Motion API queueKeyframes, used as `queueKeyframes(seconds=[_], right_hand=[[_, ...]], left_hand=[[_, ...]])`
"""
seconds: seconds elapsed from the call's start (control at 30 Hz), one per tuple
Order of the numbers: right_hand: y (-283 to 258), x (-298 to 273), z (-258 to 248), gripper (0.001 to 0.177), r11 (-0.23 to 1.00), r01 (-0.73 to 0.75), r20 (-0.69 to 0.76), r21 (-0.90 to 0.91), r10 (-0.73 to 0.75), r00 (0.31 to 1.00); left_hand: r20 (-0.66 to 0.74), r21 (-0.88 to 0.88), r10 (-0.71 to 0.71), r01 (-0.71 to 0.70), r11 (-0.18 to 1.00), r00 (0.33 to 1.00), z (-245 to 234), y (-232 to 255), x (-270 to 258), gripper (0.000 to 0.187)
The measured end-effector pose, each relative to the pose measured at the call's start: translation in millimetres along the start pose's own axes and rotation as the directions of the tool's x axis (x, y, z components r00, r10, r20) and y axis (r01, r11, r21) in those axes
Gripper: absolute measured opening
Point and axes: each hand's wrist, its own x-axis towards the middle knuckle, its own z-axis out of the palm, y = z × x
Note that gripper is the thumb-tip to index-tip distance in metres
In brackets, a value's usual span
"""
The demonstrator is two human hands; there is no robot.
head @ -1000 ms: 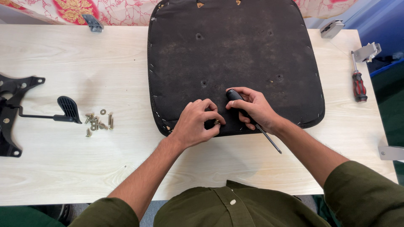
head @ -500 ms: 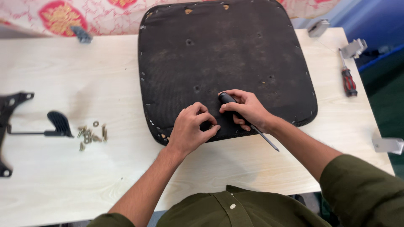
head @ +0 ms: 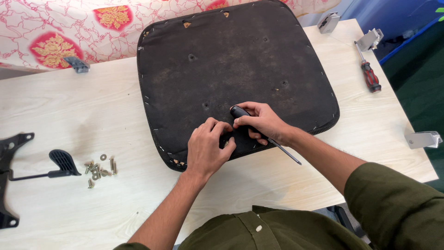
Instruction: The person uses a screwdriver to tighten screws into the underside of a black upholstered seat cushion. They repeatedly pick up screws and washers from the table, insert them into pre-drilled holes, and turn the screwdriver to secure them.
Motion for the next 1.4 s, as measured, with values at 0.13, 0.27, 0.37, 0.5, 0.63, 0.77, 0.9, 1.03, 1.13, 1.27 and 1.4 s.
queueKeyframes(seconds=[0.13, 0.27, 0.37, 0.5, 0.63, 0.77, 0.9, 1.03, 1.13, 1.27, 1.4], right_hand=[[0, -1, -1, 0.056, 1.0, 0.001, 0.016, 0.012, -0.001, 1.0], [-1, -1, 1, 0.056, 0.999, 0.003, 0.002, -0.035, -0.003, 1.0], [1, -1, 0, 0.056, 0.997, 0.007, -0.001, -0.072, -0.007, 1.0], [3, 1, -1, 0.056, 0.996, 0.013, -0.005, -0.092, -0.013, 1.0], [6, 2, -1, 0.056, 0.995, 0.034, -0.003, -0.095, -0.035, 0.999], [6, 2, -2, 0.055, 0.994, 0.035, -0.004, -0.105, -0.035, 0.999], [6, 0, 3, 0.053, 0.98, 0.058, -0.02, -0.19, -0.063, 0.998], [7, -3, 10, 0.05, 0.967, 0.089, -0.042, -0.239, -0.102, 0.994], [7, -2, 10, 0.05, 0.963, 0.102, -0.022, -0.251, -0.111, 0.994], [7, -3, 8, 0.05, 0.935, 0.097, -0.013, -0.342, -0.108, 0.994], [2, 0, 13, 0.033, 0.778, 0.118, 0.023, -0.618, -0.132, 0.991]], left_hand=[[0.023, 0.014, -0.022, 0.022, 1.0, 0.999, -1, 3, 0, 0.015], [0.078, -0.111, -0.131, 0.139, 0.984, 0.988, -6, 0, 3, 0.019], [0.083, -0.225, -0.043, 0.06, 0.973, 0.996, -12, -7, -1, 0.013], [0.047, -0.213, 0.101, -0.089, 0.973, 0.994, -15, -14, -4, 0.015], [0.063, -0.203, 0.091, -0.076, 0.976, 0.994, -10, -18, -5, 0.012], [0.04, -0.183, 0.106, -0.097, 0.978, 0.994, -5, -21, -7, 0.005], [0.076, -0.15, 0.07, -0.058, 0.987, 0.995, -2, -23, -8, 0.007], [0.039, -0.154, 0.044, -0.037, 0.987, 0.998, 0, -22, -9, 0.021], [0.07, -0.13, -0.03, 0.039, 0.991, 0.997, 1, -19, -9, 0.031], [0.069, -0.135, -0.013, 0.022, 0.991, 0.998, -1, -17, -8, 0.035], [0.063, -0.284, 0.106, -0.084, 0.955, 0.992, -9, -23, -7, 0.023]])
